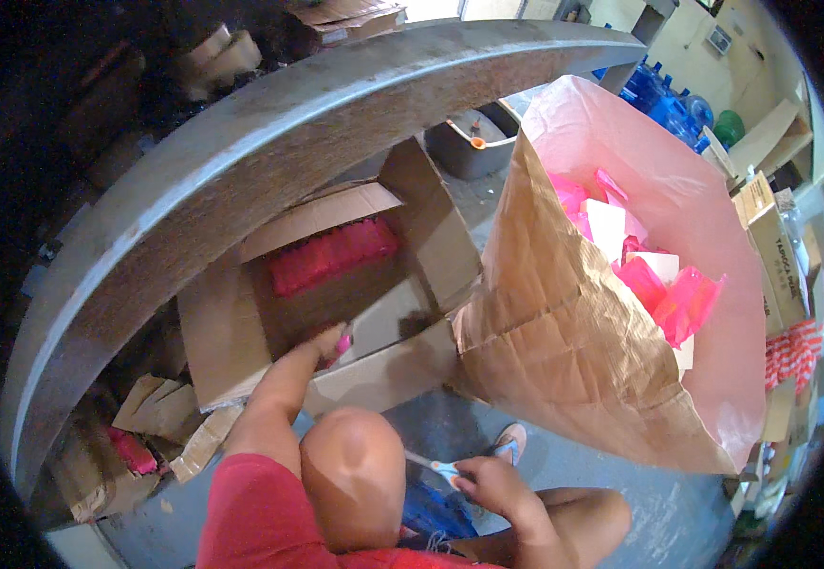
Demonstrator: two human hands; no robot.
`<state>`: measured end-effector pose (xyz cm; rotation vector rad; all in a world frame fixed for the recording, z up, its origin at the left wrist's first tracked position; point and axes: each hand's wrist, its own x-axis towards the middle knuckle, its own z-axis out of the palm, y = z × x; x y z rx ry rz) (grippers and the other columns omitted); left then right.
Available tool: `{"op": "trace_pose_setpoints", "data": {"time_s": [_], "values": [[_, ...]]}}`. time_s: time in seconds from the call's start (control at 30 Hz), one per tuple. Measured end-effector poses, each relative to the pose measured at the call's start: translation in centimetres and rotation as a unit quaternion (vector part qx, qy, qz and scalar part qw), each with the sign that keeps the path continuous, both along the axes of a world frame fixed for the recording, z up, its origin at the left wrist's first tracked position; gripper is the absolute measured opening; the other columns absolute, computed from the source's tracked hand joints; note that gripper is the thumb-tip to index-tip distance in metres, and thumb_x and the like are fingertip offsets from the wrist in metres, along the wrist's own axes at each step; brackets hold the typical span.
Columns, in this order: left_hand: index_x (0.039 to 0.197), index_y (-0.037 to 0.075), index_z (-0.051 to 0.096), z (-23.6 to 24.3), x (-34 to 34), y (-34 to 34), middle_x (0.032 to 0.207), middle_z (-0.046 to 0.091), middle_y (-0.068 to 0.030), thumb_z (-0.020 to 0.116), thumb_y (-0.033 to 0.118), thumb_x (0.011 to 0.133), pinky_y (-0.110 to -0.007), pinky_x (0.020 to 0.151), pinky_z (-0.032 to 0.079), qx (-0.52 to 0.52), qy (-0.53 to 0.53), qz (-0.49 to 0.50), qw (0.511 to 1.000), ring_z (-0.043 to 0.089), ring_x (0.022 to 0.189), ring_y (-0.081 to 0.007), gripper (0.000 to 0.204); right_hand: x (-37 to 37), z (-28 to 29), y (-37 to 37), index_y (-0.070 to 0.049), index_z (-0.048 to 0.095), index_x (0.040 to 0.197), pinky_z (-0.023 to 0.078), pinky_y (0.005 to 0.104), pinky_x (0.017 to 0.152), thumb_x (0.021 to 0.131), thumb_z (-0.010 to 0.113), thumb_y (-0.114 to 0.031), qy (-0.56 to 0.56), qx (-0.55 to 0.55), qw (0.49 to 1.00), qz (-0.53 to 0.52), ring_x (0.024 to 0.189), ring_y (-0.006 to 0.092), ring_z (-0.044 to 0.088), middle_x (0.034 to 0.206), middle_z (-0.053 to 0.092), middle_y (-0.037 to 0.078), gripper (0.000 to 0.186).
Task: The person sits on the floor and repeatedly picks up pink-wrapped packages from a large paper bag. Using scissors, they cut open each package and place the opened items into a cardboard box beside them. The process continues with multiple packages throughout the clip.
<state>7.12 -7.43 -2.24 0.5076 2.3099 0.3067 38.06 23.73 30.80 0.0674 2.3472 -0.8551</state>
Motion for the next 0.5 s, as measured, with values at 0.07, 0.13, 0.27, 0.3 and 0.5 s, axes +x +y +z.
{"op": "trace_pose_setpoints", "data": {"time_s": [0.07, 0.13, 0.27, 0.3, 0.5], "values": [[0.134, 0.000, 0.046, 4.0, 0.6, -1.2, 0.133, 0.053, -0.0248, 0.069, 0.022, 0.076, -0.044, 0.104, 0.041, 0.104, 0.105, 0.145, 0.978, 0.051, 0.125, -0.0358, 0.066, -0.3, 1.0, 0.6, -0.006, 0.067, 0.112, 0.048, 0.0465, 0.088, 0.090, 0.059, -0.034, -0.036, 0.007, 0.999, -0.035, 0.097, 0.0376, 0.065, 0.104, 0.067, 0.021, 0.035], [0.132, -0.001, 0.049, 11.0, 0.4, -1.5, 0.132, 0.055, -0.0233, 0.072, 0.024, 0.074, -0.042, 0.104, 0.042, 0.209, 0.165, 0.239, 0.934, 0.052, 0.124, -0.0337, 0.067, -0.7, 2.1, 0.5, -0.006, 0.064, 0.115, 0.049, 0.0460, 0.087, 0.091, 0.059, -0.031, 0.031, 0.045, 0.997, -0.058, 0.096, 0.0376, 0.065, 0.105, 0.068, 0.021, 0.035], [0.121, 0.002, 0.059, 28.7, 3.4, -1.0, 0.115, 0.066, -0.0115, 0.081, 0.012, 0.067, -0.034, 0.096, 0.047, 0.385, 0.207, 0.295, 0.850, 0.062, 0.106, -0.0221, 0.059, -1.0, 4.3, -0.9, -0.003, 0.058, 0.120, 0.050, 0.0349, 0.083, 0.087, 0.063, -0.008, 0.089, -0.203, 0.946, -0.238, 0.091, 0.0234, 0.067, 0.097, 0.069, 0.014, 0.033], [0.121, 0.003, 0.059, 32.5, 5.4, -0.8, 0.112, 0.067, -0.0101, 0.080, 0.010, 0.070, -0.033, 0.095, 0.047, 0.400, 0.259, 0.269, 0.837, 0.062, 0.104, -0.0203, 0.056, -0.9, 4.7, -1.6, -0.002, 0.055, 0.119, 0.049, 0.0281, 0.082, 0.082, 0.064, 0.003, 0.090, -0.276, 0.913, -0.287, 0.095, 0.0142, 0.062, 0.099, 0.064, 0.007, 0.039], [0.120, 0.001, 0.061, 42.0, 18.3, 3.4, 0.109, 0.065, -0.0045, 0.078, 0.016, 0.081, -0.030, 0.092, 0.049, 0.594, 0.148, 0.218, 0.760, 0.060, 0.102, -0.0143, 0.045, -0.4, 5.8, -4.8, -0.010, 0.046, 0.124, 0.052, 0.0341, 0.087, 0.077, 0.078, -0.014, 0.190, -0.506, 0.774, -0.331, 0.106, 0.0202, 0.058, 0.121, 0.054, 0.007, 0.057]]}}
